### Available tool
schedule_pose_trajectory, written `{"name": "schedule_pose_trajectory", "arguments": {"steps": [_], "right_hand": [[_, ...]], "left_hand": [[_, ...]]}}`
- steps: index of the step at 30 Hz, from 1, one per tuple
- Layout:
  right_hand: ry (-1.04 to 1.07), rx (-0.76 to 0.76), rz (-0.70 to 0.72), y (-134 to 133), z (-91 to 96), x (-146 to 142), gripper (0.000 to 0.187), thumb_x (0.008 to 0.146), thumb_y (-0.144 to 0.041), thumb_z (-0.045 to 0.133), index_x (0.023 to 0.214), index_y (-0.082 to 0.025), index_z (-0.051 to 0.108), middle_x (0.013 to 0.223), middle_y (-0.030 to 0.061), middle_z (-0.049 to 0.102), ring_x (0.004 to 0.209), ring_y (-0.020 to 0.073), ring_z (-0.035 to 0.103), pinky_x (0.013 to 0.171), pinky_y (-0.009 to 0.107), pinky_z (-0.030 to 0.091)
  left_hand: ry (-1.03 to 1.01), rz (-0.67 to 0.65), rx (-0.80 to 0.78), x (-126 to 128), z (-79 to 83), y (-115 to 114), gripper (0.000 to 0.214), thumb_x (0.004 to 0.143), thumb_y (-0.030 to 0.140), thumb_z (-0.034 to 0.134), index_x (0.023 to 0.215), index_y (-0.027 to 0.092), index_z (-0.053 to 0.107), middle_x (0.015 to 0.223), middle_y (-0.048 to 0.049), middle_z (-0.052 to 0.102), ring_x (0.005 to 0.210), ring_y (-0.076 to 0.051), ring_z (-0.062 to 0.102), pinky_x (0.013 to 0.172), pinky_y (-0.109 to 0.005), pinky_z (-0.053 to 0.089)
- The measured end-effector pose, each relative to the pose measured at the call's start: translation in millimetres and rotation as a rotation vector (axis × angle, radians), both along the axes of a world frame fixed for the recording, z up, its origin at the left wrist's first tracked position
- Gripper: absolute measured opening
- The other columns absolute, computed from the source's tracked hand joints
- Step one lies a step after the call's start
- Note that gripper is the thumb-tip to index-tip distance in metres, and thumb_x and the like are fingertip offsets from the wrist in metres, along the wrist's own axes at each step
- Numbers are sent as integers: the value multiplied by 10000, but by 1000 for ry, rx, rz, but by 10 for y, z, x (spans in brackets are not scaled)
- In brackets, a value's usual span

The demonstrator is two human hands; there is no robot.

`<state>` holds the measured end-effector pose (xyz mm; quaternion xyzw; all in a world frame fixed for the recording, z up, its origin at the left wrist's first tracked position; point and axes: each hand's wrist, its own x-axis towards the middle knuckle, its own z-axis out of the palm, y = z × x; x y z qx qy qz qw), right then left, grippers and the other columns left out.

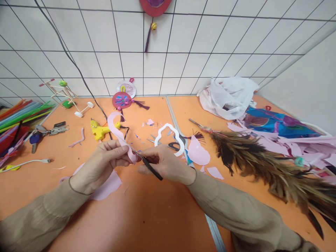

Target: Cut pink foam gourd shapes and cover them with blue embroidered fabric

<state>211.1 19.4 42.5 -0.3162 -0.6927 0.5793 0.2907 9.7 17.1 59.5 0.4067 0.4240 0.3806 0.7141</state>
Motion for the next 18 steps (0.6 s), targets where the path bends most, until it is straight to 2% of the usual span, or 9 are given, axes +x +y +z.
{"name": "schedule_pose_trajectory", "arguments": {"steps": [6, 11, 18], "right_hand": [[10, -5, -5, -1, -21, 6, 165, 810, -299, 674, 780, -142, 636, 569, -79, 351, 519, 62, 287, 489, 242, 243], [-13, -36, -28, -8, 17, -9, 174, 770, -280, 668, 692, -157, 575, 548, -81, 331, 508, 59, 272, 470, 240, 233], [2, -37, -40, -2, 7, 9, 199, 776, -334, 690, 762, -150, 616, 555, -80, 347, 501, 60, 290, 469, 230, 252]], "left_hand": [[-5, -6, 10, -12, -10, 2, 229, 775, 332, 766, 677, 128, 728, 766, -109, 774, 723, -163, 707, 665, -224, 543], [22, 13, 0, -19, 15, 19, 239, 748, 359, 791, 703, 133, 728, 762, -111, 781, 686, -175, 716, 670, -253, 553], [36, 3, 76, -27, 22, 45, 228, 781, 344, 763, 679, 144, 721, 763, -109, 782, 731, -204, 732, 658, -261, 541]]}}
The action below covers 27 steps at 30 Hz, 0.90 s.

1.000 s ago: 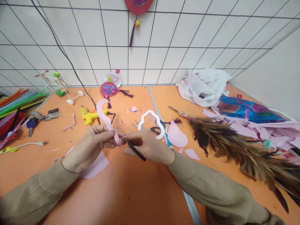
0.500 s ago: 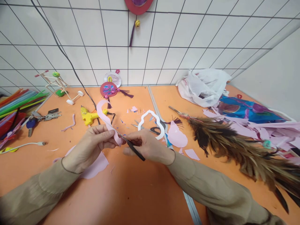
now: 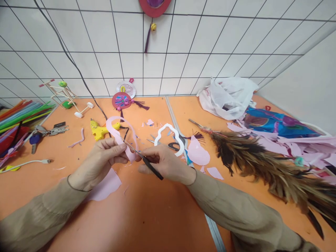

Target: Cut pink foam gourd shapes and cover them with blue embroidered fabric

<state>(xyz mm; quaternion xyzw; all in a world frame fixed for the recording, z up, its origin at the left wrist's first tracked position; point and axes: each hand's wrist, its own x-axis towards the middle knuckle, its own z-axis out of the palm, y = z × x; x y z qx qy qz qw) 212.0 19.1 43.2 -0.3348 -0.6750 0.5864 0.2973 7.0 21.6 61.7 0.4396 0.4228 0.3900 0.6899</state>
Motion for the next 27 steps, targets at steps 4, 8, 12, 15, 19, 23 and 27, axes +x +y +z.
{"name": "schedule_pose_trajectory", "arguments": {"steps": [4, 8, 12, 15, 19, 23, 27], "right_hand": [[9, -20, -10, 16, -47, 27, 283, 781, -404, 723, 834, -140, 638, 583, -72, 385, 507, 66, 340, 473, 228, 271], [-31, -2, -11, 32, -44, 38, 374, 748, -467, 757, 854, -126, 650, 597, -67, 403, 524, 67, 332, 481, 230, 264], [-57, -10, -23, 35, -30, 42, 405, 756, -524, 732, 840, -138, 643, 607, -61, 411, 536, 76, 351, 492, 236, 262], [-69, -9, -30, 28, -24, 47, 369, 758, -496, 726, 825, -146, 632, 607, -62, 403, 545, 81, 360, 493, 234, 263], [-102, 1, -26, 15, -15, 48, 257, 768, -378, 703, 854, -146, 637, 596, -72, 384, 527, 69, 325, 488, 228, 256], [-141, -8, -31, 1, -13, 39, 225, 755, -346, 691, 840, -145, 639, 586, -72, 403, 512, 63, 312, 481, 228, 258], [-106, -39, -45, -9, 16, 29, 254, 752, -368, 695, 840, -136, 641, 593, -61, 431, 524, 69, 356, 488, 224, 287]], "left_hand": [[12, 5, 7, -9, -13, 16, 256, 757, 377, 791, 692, 138, 728, 775, -118, 782, 749, -217, 738, 650, -264, 538], [23, 45, -5, -24, -32, 38, 296, 708, 403, 834, 723, 130, 721, 755, -108, 776, 695, -190, 725, 631, -247, 539], [22, 111, 18, -29, -45, 53, 275, 682, 359, 857, 773, 137, 722, 751, -84, 774, 655, -166, 708, 657, -256, 555], [11, 148, 33, -21, -39, 46, 220, 675, 291, 855, 765, 143, 720, 748, -69, 770, 656, -157, 702, 673, -261, 566], [-12, 211, 32, -5, -22, 27, 179, 669, 257, 849, 731, 151, 719, 724, -47, 762, 614, -138, 681, 648, -255, 569], [-15, 248, 32, 6, -16, 28, 233, 624, 270, 879, 728, 148, 711, 704, -47, 759, 596, -140, 682, 622, -253, 573], [7, 281, 66, 15, -9, 30, 266, 607, 279, 891, 729, 148, 694, 669, -32, 749, 565, -125, 670, 600, -234, 565]]}}
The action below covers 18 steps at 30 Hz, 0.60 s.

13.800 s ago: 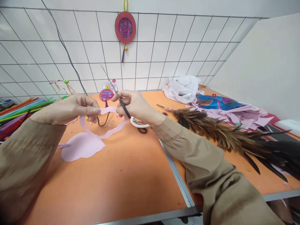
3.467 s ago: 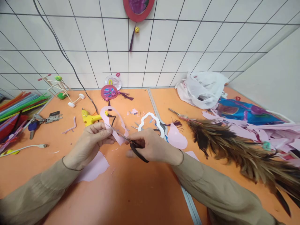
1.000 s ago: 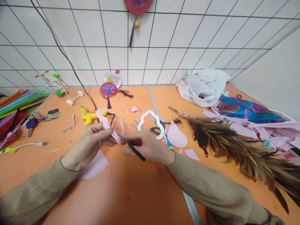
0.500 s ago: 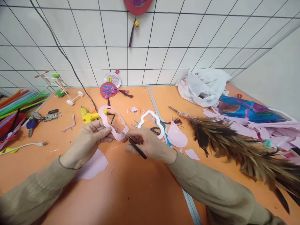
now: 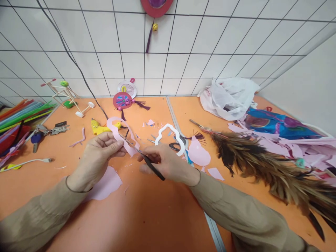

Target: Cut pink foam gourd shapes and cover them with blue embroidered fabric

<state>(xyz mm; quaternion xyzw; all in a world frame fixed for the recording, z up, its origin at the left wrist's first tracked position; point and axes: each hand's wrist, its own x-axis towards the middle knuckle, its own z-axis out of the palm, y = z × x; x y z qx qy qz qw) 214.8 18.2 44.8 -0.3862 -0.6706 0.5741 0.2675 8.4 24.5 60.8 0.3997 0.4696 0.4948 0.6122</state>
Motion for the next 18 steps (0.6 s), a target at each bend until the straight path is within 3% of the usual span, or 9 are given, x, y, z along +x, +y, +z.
{"name": "schedule_pose_trajectory", "arguments": {"steps": [3, 11, 14, 18], "right_hand": [[71, -4, -33, -5, 41, -19, 311, 745, -418, 724, 860, -143, 637, 605, -51, 463, 524, 81, 403, 493, 230, 328], [164, 7, -284, 6, 41, -83, 285, 730, -401, 759, 780, -183, 581, 725, 7, 620, 602, 134, 599, 605, 278, 498], [195, -11, -384, 23, 9, -75, 283, 727, -404, 757, 767, -189, 578, 686, -7, 606, 577, 126, 583, 591, 271, 483], [193, 44, -569, 34, -37, -52, 326, 711, -421, 763, 904, -207, 611, 618, -45, 536, 531, 121, 512, 532, 271, 430]], "left_hand": [[4, -12, -9, 4, 10, -9, 261, 607, 272, 885, 724, 153, 684, 650, -28, 745, 569, -131, 679, 587, -228, 555], [-50, -29, -89, 45, -45, -46, 238, 617, 227, 853, 662, 149, 632, 594, -27, 726, 534, -116, 672, 510, -181, 499], [-84, -56, -99, 61, -65, -60, 233, 623, 239, 859, 687, 140, 659, 589, -32, 729, 542, -116, 683, 510, -167, 506], [-127, -37, -115, 59, -50, -67, 217, 631, 225, 862, 697, 127, 680, 626, -46, 747, 575, -115, 702, 538, -154, 531]]}}
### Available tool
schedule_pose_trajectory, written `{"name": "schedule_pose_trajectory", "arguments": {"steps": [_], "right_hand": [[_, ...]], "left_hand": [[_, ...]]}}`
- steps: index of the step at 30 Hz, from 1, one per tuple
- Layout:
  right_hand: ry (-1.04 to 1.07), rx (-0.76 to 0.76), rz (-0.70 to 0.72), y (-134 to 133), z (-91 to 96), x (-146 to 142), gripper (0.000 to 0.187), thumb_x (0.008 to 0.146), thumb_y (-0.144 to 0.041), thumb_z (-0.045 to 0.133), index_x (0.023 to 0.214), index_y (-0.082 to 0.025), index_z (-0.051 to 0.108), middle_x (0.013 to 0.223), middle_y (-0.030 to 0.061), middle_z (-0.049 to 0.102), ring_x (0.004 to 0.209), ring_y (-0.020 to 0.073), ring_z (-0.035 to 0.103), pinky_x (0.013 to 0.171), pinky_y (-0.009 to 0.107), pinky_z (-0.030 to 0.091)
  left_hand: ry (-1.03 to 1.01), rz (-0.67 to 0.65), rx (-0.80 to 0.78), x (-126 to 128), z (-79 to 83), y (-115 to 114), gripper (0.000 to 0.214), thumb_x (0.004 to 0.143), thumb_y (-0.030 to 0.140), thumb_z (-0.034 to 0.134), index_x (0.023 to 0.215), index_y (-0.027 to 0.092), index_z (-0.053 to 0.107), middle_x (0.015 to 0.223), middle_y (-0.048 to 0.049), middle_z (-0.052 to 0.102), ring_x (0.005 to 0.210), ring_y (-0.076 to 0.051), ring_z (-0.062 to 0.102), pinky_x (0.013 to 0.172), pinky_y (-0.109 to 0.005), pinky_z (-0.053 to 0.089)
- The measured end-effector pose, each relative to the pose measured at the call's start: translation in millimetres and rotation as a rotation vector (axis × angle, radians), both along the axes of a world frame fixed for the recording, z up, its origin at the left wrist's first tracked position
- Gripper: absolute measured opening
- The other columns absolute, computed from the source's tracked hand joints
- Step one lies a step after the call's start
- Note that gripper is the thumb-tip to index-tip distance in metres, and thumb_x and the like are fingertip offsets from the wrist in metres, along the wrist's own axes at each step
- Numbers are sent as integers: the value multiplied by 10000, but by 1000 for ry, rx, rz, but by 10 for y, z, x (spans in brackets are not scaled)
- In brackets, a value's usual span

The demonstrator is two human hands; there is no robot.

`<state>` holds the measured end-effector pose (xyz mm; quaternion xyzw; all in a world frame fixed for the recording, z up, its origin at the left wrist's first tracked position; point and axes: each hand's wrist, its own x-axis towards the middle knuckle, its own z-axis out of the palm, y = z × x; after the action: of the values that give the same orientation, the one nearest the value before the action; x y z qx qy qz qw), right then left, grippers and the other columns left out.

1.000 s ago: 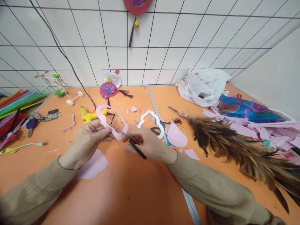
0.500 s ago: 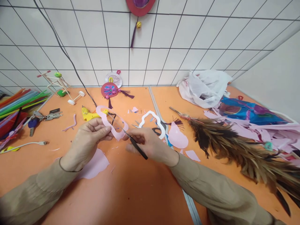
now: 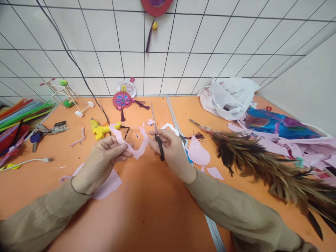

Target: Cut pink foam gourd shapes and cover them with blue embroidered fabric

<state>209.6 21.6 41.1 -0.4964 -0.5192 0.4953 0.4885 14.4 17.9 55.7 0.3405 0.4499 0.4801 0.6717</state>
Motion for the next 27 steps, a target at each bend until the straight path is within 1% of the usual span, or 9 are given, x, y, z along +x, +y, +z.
{"name": "schedule_pose_trajectory", "arguments": {"steps": [2, 4, 7, 11, 13, 16, 19, 23, 27], "right_hand": [[-51, 79, -46, -12, -10, -3, 331, 702, -406, 769, 926, -211, 622, 634, -42, 520, 557, 126, 495, 547, 281, 417], [-141, 163, -25, -38, -3, -20, 290, 701, -379, 766, 893, -210, 629, 665, -28, 522, 600, 133, 496, 586, 297, 414], [-263, 235, 75, -87, 33, -49, 213, 726, -351, 710, 854, -200, 629, 669, -19, 512, 617, 140, 489, 601, 305, 395], [-361, 222, 233, -113, 69, -39, 136, 753, -288, 635, 841, -187, 611, 632, -36, 477, 573, 117, 435, 547, 273, 342], [-426, 241, 289, -101, 64, -11, 105, 752, -262, 644, 803, -186, 592, 620, -45, 460, 561, 106, 406, 534, 259, 322], [-556, 356, 308, -63, 44, 36, 108, 760, -258, 661, 763, -182, 584, 636, -34, 469, 576, 109, 405, 542, 254, 324], [-669, 441, 324, -24, 51, 77, 102, 762, -252, 675, 795, -179, 612, 642, -27, 492, 584, 118, 429, 544, 252, 322], [-737, 413, 388, 1, 100, 110, 144, 746, -214, 685, 881, -184, 644, 673, -26, 535, 591, 118, 456, 550, 241, 333], [-777, 393, 409, -8, 112, 107, 143, 730, -207, 701, 847, -181, 624, 660, -35, 532, 590, 115, 452, 565, 241, 334]], "left_hand": [[-18, 23, -12, -2, 15, -2, 194, 655, 214, 850, 704, 121, 688, 662, -56, 758, 625, -122, 722, 580, -155, 553], [-42, 38, -18, 1, 25, -6, 164, 681, 206, 833, 709, 117, 698, 698, -60, 767, 678, -131, 739, 642, -165, 576], [-86, 39, -12, 8, 26, -16, 141, 706, 212, 817, 706, 115, 715, 745, -57, 775, 738, -148, 755, 712, -188, 598], [-97, 28, -2, 6, 23, -26, 157, 705, 237, 821, 697, 117, 720, 754, -60, 772, 757, -177, 763, 740, -222, 611], [-80, 23, 8, -1, 26, -27, 182, 709, 260, 822, 692, 117, 712, 734, -64, 764, 755, -189, 763, 735, -232, 612], [-46, 26, 31, -12, 32, -18, 209, 703, 283, 828, 683, 121, 698, 708, -65, 755, 743, -193, 760, 712, -231, 607], [-30, 73, 51, -21, 29, 11, 214, 664, 275, 853, 678, 134, 693, 665, -34, 738, 677, -166, 746, 666, -210, 596], [3, 143, 128, -42, 16, 61, 212, 636, 267, 869, 681, 149, 699, 622, 7, 708, 597, -135, 718, 599, -187, 571], [70, 67, 220, -63, -1, 72, 155, 703, 270, 826, 711, 158, 719, 639, -15, 734, 622, -148, 726, 600, -200, 570]]}}
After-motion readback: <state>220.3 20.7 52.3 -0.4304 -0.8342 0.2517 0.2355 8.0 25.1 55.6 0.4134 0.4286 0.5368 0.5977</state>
